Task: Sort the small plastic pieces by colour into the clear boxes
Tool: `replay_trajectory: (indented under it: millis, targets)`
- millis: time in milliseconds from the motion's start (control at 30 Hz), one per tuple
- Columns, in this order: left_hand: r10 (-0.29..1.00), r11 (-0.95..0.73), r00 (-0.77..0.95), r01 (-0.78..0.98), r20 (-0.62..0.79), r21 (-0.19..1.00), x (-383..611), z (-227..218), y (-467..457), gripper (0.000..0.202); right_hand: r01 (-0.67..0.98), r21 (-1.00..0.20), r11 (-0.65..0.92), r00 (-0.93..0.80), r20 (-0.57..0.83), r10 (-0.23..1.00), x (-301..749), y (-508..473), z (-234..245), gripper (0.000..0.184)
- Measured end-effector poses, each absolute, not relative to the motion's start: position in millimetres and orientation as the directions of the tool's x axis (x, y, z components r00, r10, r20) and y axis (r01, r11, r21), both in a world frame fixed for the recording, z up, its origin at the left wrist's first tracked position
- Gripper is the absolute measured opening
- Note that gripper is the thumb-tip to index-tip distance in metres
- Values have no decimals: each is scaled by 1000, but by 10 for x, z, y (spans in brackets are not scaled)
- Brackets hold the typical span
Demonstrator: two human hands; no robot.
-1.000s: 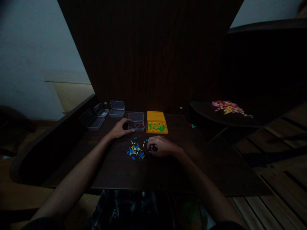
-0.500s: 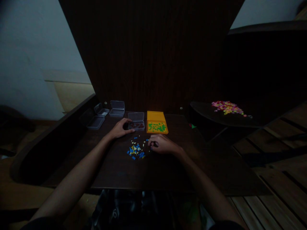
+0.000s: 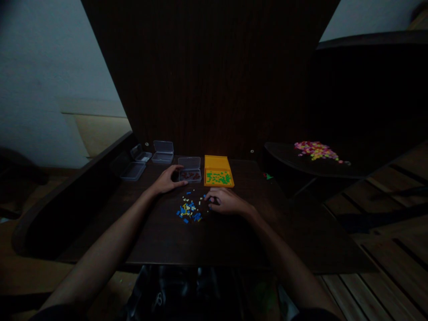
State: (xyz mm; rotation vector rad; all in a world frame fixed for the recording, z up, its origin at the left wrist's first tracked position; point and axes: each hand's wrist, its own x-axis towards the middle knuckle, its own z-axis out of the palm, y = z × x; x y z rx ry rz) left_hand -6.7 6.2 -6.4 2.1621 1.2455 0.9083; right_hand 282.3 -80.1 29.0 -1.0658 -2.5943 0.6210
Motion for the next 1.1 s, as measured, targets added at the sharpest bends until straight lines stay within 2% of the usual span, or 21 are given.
replay_trajectory:
  millis: [433,1100]
  targets:
    - [871,-489,380,602,312,631,-44,-36,51,60,597,-477,645,-702,80,708,2808,-792,297,14]
    - [876,-478,381,600,296,642,-43,3,19,60,585,-495,642,-692,108,714,2814,-768,253,8]
